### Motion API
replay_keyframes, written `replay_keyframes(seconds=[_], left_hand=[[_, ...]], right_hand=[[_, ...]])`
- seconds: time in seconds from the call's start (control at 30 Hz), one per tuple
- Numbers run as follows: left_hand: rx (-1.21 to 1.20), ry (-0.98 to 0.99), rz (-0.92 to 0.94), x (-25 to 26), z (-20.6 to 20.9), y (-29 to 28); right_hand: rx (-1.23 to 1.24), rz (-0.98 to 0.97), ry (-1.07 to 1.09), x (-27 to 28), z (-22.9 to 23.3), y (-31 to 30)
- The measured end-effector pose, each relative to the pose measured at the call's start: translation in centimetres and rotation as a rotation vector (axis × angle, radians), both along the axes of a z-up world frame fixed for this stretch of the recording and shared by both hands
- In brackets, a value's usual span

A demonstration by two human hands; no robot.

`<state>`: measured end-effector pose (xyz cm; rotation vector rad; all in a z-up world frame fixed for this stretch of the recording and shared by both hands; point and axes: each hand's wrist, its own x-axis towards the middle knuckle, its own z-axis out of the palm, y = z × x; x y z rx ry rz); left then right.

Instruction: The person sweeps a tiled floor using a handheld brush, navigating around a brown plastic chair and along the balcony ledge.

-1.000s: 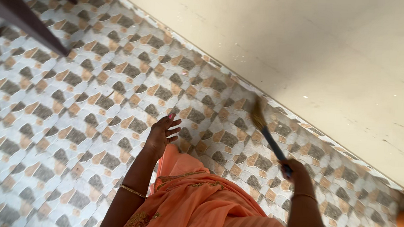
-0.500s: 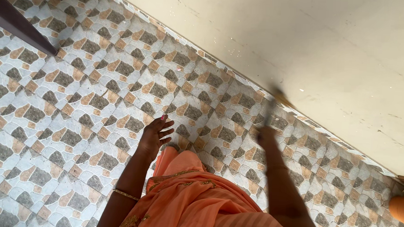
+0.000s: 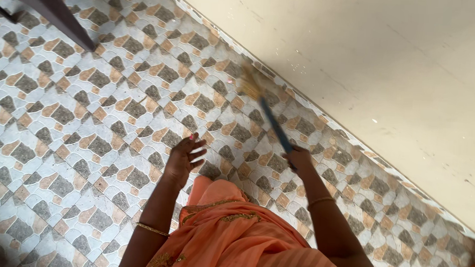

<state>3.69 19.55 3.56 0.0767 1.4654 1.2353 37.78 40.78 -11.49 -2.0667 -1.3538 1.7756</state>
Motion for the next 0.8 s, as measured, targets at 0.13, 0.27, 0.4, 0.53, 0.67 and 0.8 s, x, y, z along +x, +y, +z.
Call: replay_keyframes(seconds=[0.13, 0.27, 0.4, 0.53, 0.67, 0.8], left_hand=[[0.007, -0.008, -0.001, -0.1, -1.0, -0.3], [-0.01, -0.014, -0.016, 0.2, -1.7, -0.4], [-0.014, -0.021, -0.022, 0.1, -1.4, 0.3], [-0.004, -0.014, -0.012, -0.1, -0.9, 0.4], [-0.022, -0.008, -0.009, 0.1, -0.5, 0.1], [-0.014, 0.002, -0.006, -0.1, -0.2, -0.6]], right_hand=[[-0.018, -0.134, -0.262, 3.7, -1.8, -0.1], [-0.049, 0.06, -0.459, 5.3, -2.4, 0.6], [-0.007, 0.1, -0.185, 9.0, -1.2, 1.3], [0.011, -0.042, -0.092, 9.3, -0.8, 1.6], [0.025, -0.071, -0.138, 4.5, -1.9, 3.5], [-0.026, 0.13, -0.218, 2.4, -1.3, 5.0]])
